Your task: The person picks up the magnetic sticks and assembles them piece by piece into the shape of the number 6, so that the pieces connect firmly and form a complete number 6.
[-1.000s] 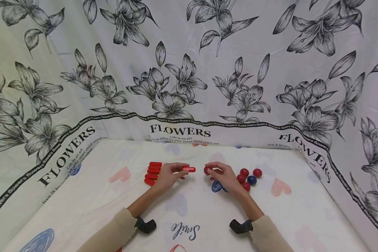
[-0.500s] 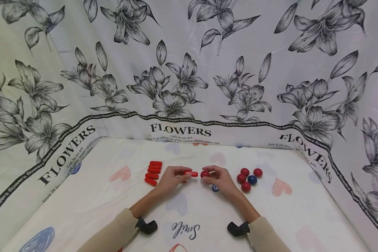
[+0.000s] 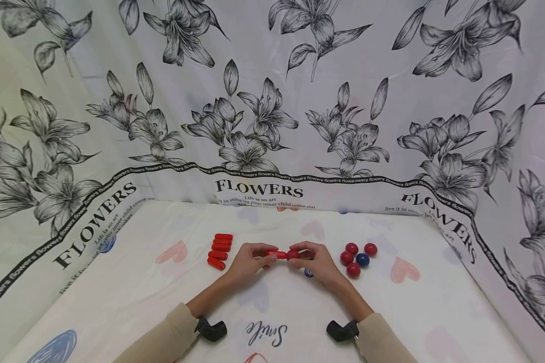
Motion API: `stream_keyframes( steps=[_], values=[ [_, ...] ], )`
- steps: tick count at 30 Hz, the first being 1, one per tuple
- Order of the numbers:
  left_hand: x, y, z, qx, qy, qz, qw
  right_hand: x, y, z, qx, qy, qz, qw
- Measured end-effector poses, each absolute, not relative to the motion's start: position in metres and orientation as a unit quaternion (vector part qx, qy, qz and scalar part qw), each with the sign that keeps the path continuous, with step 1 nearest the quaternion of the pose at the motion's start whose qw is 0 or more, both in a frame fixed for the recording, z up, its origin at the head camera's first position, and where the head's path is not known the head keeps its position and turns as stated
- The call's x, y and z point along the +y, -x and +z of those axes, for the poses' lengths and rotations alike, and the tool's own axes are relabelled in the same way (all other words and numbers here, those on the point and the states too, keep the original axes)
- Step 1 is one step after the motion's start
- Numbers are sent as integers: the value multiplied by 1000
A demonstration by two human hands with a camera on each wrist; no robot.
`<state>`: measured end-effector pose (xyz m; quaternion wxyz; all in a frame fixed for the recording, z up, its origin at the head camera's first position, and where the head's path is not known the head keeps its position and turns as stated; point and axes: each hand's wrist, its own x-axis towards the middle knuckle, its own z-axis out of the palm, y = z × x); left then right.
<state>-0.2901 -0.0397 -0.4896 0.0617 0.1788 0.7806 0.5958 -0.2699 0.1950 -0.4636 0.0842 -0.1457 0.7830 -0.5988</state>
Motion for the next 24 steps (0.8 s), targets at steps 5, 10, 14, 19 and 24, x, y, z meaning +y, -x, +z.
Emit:
stream_keyframes(
  steps=[5,10,14,19,24],
  values=[
    [-40,289,-490,784,-190,589,53,194,270,-463,782,144,-600,86],
    [-40,291,-491,785,-195,586,54,195,269,-462,786,142,-598,72],
    [-40,292,-491,789,-186,583,56,196,268,-460,792,140,-591,65],
    [-41,291,-490,789,-178,584,64,200,271,-463,802,126,-581,61],
    [-42,289,-489,793,-178,579,62,204,282,-479,806,116,-577,65]
  ],
)
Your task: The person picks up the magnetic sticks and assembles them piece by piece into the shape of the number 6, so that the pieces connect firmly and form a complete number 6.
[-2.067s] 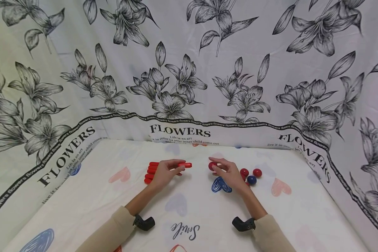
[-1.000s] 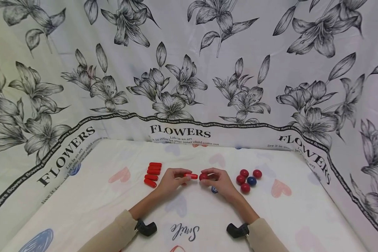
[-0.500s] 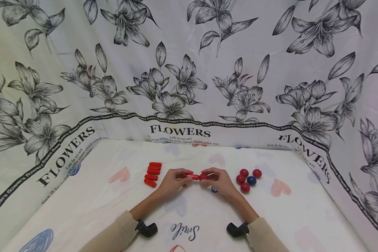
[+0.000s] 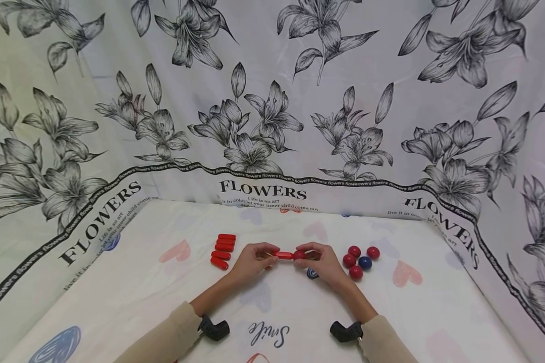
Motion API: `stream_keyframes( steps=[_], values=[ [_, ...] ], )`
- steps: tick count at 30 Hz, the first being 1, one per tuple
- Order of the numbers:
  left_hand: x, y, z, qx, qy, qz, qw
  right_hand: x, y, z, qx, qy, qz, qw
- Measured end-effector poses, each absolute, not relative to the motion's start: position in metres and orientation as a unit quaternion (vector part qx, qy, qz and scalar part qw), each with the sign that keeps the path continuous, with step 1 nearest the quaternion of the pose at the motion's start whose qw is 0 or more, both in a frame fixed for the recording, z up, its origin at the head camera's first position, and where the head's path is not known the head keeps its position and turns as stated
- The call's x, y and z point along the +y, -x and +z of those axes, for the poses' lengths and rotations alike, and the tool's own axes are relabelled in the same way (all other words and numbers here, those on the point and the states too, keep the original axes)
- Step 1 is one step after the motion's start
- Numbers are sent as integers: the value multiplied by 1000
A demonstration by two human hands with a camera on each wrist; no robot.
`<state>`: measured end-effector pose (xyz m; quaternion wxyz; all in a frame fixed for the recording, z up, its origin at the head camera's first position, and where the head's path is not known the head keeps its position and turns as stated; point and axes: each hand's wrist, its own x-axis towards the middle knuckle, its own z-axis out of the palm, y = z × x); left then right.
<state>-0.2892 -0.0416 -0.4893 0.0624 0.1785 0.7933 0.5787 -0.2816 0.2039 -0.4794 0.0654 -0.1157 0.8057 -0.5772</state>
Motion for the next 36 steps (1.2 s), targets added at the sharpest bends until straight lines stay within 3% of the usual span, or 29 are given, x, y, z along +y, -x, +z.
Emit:
stream_keyframes(
  steps=[7,15,24,30,36],
  values=[
    [-39,288,-492,804,-168,568,54,210,285,-487,833,125,-535,66],
    [-37,289,-494,809,-161,562,57,234,284,-459,865,125,-483,59],
    [-38,292,-496,811,-170,557,60,281,286,-433,876,108,-471,-7],
    [-41,290,-493,811,-169,557,58,315,285,-426,879,66,-470,-43],
    [-42,291,-493,812,-169,555,60,343,283,-426,869,-7,-493,-35]
  ],
)
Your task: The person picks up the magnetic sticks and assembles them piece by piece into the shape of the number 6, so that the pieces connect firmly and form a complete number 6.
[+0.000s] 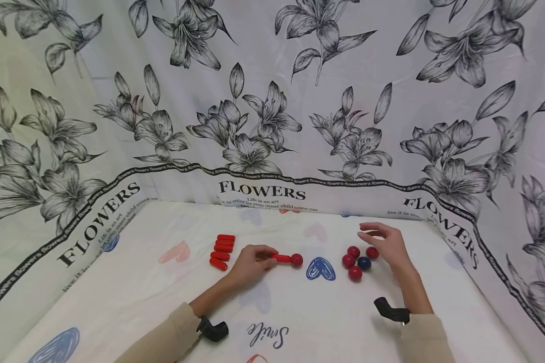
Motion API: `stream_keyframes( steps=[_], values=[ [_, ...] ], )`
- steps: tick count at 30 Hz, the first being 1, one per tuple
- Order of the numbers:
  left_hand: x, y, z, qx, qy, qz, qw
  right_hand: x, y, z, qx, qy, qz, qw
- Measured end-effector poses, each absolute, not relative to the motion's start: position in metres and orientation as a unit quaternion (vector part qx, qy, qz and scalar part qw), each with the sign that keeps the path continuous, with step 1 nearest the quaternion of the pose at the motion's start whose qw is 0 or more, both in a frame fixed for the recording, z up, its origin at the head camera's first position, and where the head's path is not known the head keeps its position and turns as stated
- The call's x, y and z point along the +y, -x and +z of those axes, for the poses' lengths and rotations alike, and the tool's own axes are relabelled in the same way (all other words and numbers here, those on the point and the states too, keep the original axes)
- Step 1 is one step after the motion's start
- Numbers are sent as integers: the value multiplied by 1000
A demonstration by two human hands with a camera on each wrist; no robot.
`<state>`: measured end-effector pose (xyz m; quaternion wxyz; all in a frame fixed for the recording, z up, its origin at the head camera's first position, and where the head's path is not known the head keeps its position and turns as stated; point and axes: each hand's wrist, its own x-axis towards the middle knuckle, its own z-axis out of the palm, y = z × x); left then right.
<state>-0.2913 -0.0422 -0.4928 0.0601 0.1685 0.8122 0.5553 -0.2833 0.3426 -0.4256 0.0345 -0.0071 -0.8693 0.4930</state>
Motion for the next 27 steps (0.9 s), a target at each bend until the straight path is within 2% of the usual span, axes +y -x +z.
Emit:
stream_keyframes(
  steps=[14,27],
  values=[
    [-44,293,-493,817,-175,547,54,378,282,-469,-836,20,547,44],
    [-43,293,-494,820,-171,543,55,390,282,-483,-849,7,529,20]
  ],
)
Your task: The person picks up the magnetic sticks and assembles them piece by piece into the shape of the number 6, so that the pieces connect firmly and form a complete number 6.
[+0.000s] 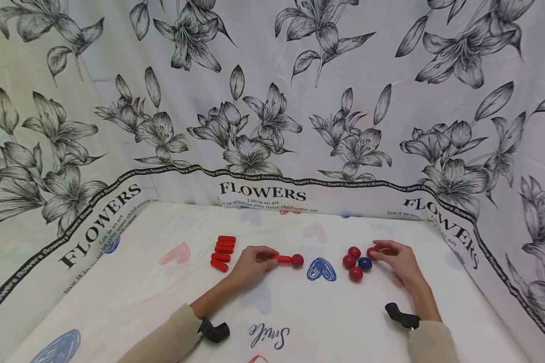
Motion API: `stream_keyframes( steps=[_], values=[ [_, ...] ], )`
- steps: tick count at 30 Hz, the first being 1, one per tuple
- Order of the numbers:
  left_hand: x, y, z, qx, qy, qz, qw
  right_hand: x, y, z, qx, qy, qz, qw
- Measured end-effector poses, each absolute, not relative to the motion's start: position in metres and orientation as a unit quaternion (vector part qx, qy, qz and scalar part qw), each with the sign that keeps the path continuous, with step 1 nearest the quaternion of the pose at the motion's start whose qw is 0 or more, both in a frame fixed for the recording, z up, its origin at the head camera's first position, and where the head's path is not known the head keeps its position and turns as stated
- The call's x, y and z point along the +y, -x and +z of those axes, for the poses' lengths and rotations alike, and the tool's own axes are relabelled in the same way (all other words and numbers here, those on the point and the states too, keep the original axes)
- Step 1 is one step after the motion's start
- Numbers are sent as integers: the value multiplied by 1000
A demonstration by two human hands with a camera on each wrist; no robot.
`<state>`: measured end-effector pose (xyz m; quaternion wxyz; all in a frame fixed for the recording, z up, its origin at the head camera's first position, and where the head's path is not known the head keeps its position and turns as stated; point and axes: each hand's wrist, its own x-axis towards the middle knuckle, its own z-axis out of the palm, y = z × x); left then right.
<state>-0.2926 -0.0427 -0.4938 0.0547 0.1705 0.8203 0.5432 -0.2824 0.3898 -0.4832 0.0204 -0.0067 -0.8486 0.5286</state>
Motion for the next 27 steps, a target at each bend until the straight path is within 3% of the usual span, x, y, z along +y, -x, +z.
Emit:
stream_keyframes(
  steps=[10,20,27],
  values=[
    [-37,294,-497,822,-176,540,48,397,280,-485,-877,-25,480,10],
    [-36,296,-498,823,-166,541,51,406,275,-476,-818,-11,575,13],
    [-41,295,-498,828,-158,536,50,400,279,-481,-832,6,554,25]
  ],
)
